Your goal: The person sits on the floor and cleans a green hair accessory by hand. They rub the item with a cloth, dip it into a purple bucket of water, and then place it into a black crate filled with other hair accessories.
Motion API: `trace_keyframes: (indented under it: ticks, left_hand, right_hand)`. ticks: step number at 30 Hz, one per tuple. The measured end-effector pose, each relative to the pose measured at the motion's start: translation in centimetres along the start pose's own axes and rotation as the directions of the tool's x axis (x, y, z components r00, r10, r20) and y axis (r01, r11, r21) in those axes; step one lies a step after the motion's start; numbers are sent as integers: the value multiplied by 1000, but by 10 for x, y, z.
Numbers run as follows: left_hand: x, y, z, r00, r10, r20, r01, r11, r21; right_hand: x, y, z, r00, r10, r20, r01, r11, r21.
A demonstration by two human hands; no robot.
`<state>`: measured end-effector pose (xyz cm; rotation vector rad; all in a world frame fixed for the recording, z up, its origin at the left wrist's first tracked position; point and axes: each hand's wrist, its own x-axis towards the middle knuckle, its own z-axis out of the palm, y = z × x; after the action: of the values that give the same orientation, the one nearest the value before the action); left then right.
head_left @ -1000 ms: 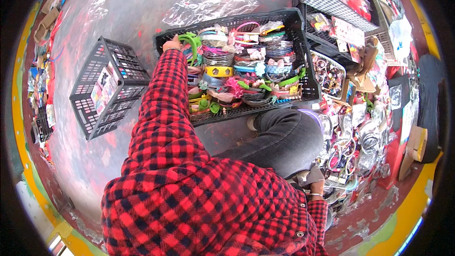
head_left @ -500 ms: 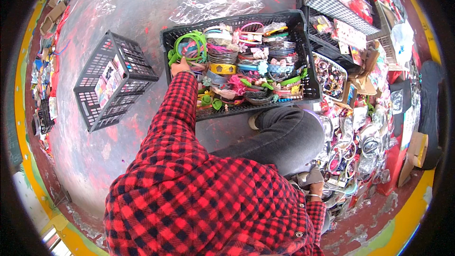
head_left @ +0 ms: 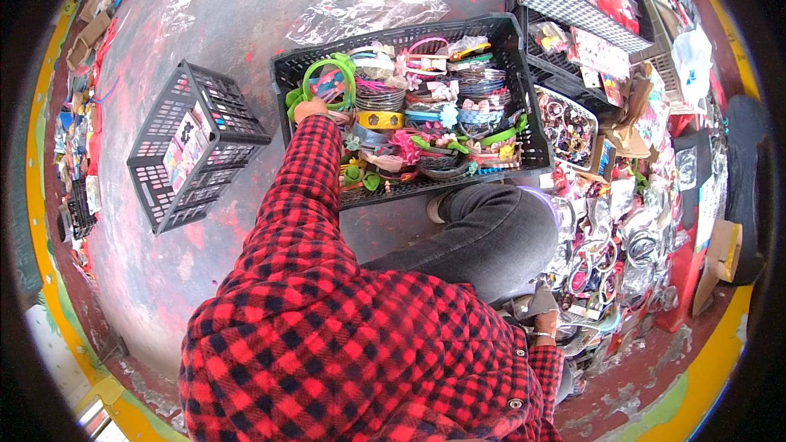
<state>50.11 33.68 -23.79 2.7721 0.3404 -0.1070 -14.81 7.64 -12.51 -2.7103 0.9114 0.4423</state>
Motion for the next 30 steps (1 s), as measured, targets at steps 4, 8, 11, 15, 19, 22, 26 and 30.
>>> trace_keyframes:
  ticks: [4, 8, 11, 15, 19, 22, 26, 30]
  left_hand:
    - [16, -13, 0, 993, -109, 51, 113, 989, -95]
    - [13, -2, -20, 994, -102, 22, 103, 993, -53]
    - [14, 3, -37, 998, -37, 44, 36, 999, 13]
    - [17, 9, -47, 998, 27, 54, -31, 997, 77]
    - [22, 4, -37, 996, 57, 72, -60, 997, 38]
    - [24, 25, -50, 948, 82, 308, -166, 952, 258]
    - [48, 29, -39, 866, 51, 497, -307, 840, 447]
    - [58, 48, -43, 847, 70, 527, -367, 795, 483]
  right_hand:
    - [2, -8, -10, 999, -22, 24, 22, 1000, -12]
    - [2, -17, -20, 999, -14, 43, 15, 1000, -17]
    - [6, -15, -20, 995, -19, 97, 25, 998, -52]
    - [5, -23, -26, 989, 14, 144, -12, 1000, -11]
    - [8, -4, -5, 991, -46, 125, 42, 998, 36]
    - [7, -1, 2, 996, -61, 70, 59, 998, 22]
    - [17, -11, -14, 970, 66, 232, -96, 988, 118]
    - [8, 2, -2, 942, 72, 328, -84, 996, 24]
